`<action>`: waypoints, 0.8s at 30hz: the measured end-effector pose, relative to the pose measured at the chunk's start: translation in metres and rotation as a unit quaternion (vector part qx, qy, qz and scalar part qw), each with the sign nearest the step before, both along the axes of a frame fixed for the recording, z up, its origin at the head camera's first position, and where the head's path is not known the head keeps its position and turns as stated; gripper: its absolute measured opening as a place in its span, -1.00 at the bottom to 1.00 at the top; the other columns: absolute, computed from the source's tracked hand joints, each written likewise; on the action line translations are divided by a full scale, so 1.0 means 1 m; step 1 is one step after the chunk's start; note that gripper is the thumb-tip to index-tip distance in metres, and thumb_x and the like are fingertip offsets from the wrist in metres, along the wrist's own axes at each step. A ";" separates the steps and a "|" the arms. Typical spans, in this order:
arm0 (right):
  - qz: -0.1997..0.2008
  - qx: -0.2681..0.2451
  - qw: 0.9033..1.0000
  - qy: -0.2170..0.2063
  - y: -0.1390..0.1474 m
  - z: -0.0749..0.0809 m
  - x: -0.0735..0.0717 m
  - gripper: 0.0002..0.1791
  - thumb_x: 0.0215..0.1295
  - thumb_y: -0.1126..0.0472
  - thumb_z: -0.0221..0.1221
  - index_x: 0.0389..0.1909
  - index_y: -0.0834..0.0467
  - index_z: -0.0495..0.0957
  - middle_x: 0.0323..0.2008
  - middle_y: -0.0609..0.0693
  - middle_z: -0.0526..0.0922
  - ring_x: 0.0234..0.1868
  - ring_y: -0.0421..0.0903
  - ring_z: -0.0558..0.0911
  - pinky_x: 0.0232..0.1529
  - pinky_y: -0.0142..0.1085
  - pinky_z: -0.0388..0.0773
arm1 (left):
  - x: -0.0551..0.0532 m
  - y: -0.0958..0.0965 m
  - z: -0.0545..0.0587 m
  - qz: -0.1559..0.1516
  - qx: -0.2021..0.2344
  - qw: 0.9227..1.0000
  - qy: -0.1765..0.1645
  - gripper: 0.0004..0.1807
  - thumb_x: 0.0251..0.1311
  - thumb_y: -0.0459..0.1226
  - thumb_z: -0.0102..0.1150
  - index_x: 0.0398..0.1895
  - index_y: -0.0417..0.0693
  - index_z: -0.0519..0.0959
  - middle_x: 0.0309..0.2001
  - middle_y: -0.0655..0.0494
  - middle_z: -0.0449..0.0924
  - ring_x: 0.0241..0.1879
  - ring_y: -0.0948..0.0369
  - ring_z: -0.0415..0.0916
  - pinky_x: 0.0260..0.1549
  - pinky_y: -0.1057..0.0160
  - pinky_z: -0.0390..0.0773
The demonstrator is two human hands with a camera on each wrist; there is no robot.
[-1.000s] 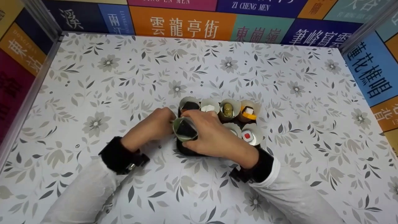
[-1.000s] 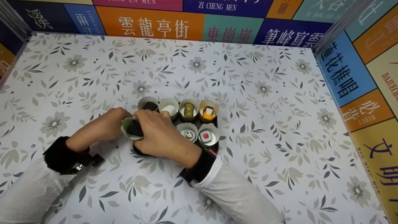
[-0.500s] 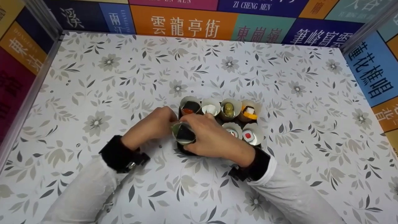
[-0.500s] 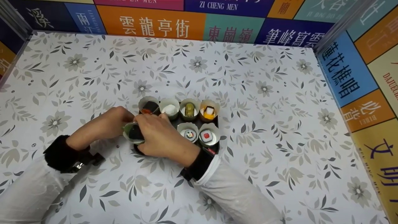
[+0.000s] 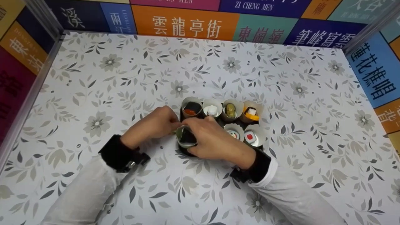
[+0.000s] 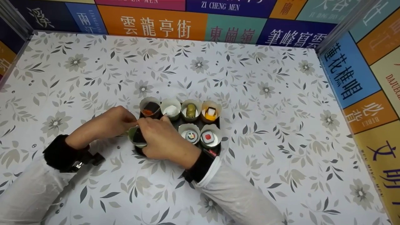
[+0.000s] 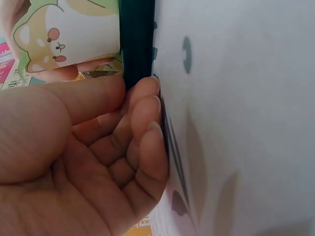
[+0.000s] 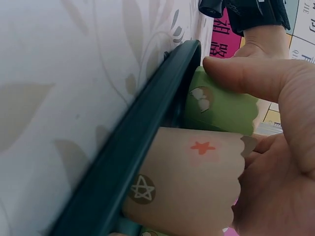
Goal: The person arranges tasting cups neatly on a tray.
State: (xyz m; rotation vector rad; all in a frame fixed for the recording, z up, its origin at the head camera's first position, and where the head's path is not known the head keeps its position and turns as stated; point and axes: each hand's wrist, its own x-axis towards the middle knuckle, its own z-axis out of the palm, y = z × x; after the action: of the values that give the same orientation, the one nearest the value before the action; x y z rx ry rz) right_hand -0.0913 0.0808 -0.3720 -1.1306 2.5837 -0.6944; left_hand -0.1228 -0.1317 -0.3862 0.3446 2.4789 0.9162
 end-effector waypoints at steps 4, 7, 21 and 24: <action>0.000 0.007 1.000 0.006 0.001 0.000 0.001 -0.30 0.02 0.25 0.51 0.22 0.16 0.47 0.12 0.01 0.66 0.14 -0.08 0.62 0.13 -0.09 0.33 | 0.000 0.000 0.000 0.005 -0.001 1.000 -0.004 -0.61 0.43 -0.15 0.28 -0.61 -0.03 0.73 -0.65 0.17 0.54 -0.64 0.23 0.40 -0.62 0.29 0.36; -0.001 0.011 1.000 0.009 0.001 0.001 0.002 -0.29 0.02 0.24 0.50 0.24 0.17 0.46 0.14 0.03 0.65 0.17 -0.06 0.61 0.13 -0.09 0.33 | 0.000 0.001 0.000 0.011 -0.004 1.000 -0.013 -0.63 0.44 -0.15 0.27 -0.59 -0.02 0.74 -0.64 0.16 0.56 -0.63 0.23 0.42 -0.61 0.29 0.37; 0.000 0.020 1.000 0.007 0.006 0.001 0.000 -0.29 0.02 0.26 0.49 0.25 0.17 0.47 0.18 0.05 0.63 0.21 -0.04 0.59 0.16 -0.08 0.34 | 0.000 0.002 0.001 0.014 -0.004 1.000 -0.017 -0.60 0.43 -0.11 0.27 -0.61 -0.05 0.69 -0.67 0.18 0.51 -0.64 0.23 0.40 -0.62 0.29 0.35; -0.002 0.025 1.000 0.012 0.008 0.001 -0.001 -0.29 0.02 0.25 0.49 0.25 0.18 0.47 0.19 0.06 0.63 0.20 -0.02 0.60 0.16 -0.08 0.35 | 0.000 0.002 0.001 0.014 0.000 1.000 -0.019 -0.60 0.42 -0.12 0.28 -0.62 -0.06 0.69 -0.67 0.19 0.49 -0.65 0.24 0.38 -0.62 0.29 0.33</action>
State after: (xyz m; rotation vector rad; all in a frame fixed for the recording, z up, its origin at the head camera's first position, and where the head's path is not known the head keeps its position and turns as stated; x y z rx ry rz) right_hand -0.0920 0.0886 -0.3711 -1.1264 2.6085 -0.6183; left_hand -0.1226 -0.1298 -0.3851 0.2902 2.4542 0.9246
